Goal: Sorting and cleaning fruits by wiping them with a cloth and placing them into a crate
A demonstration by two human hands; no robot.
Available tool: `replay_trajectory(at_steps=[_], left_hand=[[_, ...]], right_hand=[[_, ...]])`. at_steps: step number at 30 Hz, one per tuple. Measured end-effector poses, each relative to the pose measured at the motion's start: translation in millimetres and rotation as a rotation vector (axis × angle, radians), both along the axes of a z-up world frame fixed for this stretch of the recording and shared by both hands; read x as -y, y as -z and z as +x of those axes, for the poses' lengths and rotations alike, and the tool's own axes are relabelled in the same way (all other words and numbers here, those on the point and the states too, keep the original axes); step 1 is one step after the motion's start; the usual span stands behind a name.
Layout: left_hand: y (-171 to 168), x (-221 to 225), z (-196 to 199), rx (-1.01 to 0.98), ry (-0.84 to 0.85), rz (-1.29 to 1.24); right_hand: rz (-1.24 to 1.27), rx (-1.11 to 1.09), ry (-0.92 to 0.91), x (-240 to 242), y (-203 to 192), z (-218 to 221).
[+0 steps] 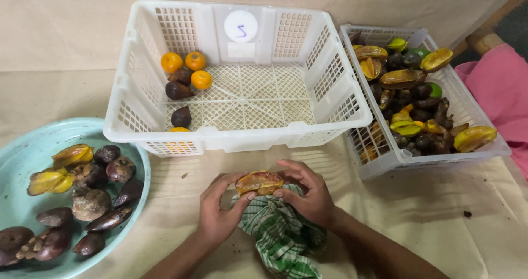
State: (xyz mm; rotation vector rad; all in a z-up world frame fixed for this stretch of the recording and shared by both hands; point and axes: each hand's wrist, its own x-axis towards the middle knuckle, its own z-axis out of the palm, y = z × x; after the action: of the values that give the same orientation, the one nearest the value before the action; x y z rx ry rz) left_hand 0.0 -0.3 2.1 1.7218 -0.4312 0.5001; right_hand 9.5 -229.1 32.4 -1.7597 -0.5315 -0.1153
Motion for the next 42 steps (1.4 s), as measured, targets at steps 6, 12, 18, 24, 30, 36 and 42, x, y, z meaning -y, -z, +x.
replay_trajectory(at_steps=[6,12,18,24,30,36,42], left_hand=[[7,-3,3,-0.081,-0.075,0.089],[21,-3,6,-0.027,-0.113,0.107],[9,-4,1,-0.033,0.1,-0.076],[2,-4,12,-0.307,0.18,-0.101],[35,17,-10,-0.121,0.223,0.369],[60,16,-25,-0.061,0.142,0.464],[77,0,-29,-0.007,0.078,0.561]], right_hand=[[0.077,-0.253,0.036,-7,-7,-3],[0.118,-0.418,0.086,-11,-17,-3],[0.203,-0.334,0.064,-14,-22,-6],[0.315,-0.067,0.08,-25,-13,-12],[-0.032,0.219,-0.133,-107,-61,-4],[-0.087,0.453,-0.274,-206,-34,27],[-0.243,0.61,-0.23,-276,-3,51]])
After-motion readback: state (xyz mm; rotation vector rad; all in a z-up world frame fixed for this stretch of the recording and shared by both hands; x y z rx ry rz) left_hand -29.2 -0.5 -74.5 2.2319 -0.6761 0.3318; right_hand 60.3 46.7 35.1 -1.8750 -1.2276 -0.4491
